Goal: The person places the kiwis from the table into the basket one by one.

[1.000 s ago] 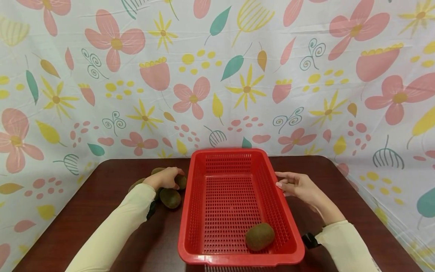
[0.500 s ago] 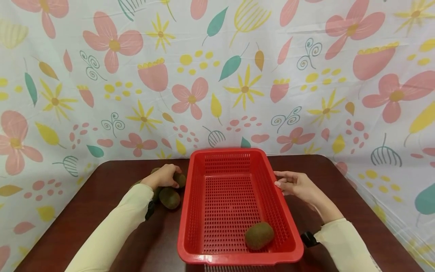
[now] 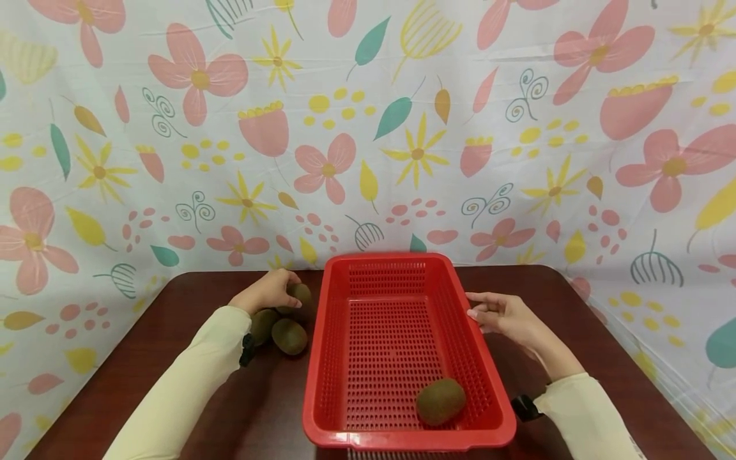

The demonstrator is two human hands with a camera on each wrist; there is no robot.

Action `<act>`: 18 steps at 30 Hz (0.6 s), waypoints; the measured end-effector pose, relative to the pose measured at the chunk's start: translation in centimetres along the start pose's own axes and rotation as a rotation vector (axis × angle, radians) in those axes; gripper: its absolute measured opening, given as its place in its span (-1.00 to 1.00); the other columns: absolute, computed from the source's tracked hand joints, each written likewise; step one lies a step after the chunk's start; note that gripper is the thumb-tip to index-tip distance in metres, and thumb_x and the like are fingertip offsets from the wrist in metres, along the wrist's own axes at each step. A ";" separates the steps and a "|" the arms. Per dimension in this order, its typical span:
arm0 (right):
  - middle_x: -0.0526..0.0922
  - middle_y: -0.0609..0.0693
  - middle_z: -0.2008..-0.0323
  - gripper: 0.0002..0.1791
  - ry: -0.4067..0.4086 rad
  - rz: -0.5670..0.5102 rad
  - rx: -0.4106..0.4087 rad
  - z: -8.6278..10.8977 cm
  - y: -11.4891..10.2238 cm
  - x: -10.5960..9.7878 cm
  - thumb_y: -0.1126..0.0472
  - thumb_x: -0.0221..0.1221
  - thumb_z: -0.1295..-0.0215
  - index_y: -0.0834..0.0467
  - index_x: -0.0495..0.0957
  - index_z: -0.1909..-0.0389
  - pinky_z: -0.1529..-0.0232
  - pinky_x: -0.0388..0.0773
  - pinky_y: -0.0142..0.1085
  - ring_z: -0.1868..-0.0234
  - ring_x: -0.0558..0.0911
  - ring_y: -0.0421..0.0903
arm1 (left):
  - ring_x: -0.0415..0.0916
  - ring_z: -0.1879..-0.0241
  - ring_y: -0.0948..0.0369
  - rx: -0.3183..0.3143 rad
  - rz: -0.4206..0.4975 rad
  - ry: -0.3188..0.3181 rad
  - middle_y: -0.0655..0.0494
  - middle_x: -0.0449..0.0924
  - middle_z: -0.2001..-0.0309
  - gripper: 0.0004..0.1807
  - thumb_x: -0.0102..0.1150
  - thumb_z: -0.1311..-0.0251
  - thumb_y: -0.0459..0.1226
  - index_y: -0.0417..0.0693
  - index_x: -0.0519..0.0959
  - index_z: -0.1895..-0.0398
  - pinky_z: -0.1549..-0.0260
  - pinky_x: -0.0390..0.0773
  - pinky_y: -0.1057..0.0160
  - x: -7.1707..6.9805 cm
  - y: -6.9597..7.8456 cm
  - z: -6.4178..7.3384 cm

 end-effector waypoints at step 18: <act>0.62 0.23 0.16 -0.33 -0.022 -0.018 -0.006 -0.1 0.1 -0.1 0.20 0.19 -0.34 0.44 0.21 -0.34 0.16 0.64 -0.14 0.24 0.68 -0.06 | 0.53 -0.01 -0.10 -0.098 0.112 -0.027 -0.29 0.58 -0.01 -0.47 0.35 -0.13 -0.17 -0.41 0.56 -0.05 0.04 0.52 -0.01 -3.4 0.9 0.6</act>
Point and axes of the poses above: each hand's wrist, its own z-axis away from the middle knuckle, its own x-axis out of the palm, y = z × x, the point moved 1 cm from there along -z, towards the middle knuckle
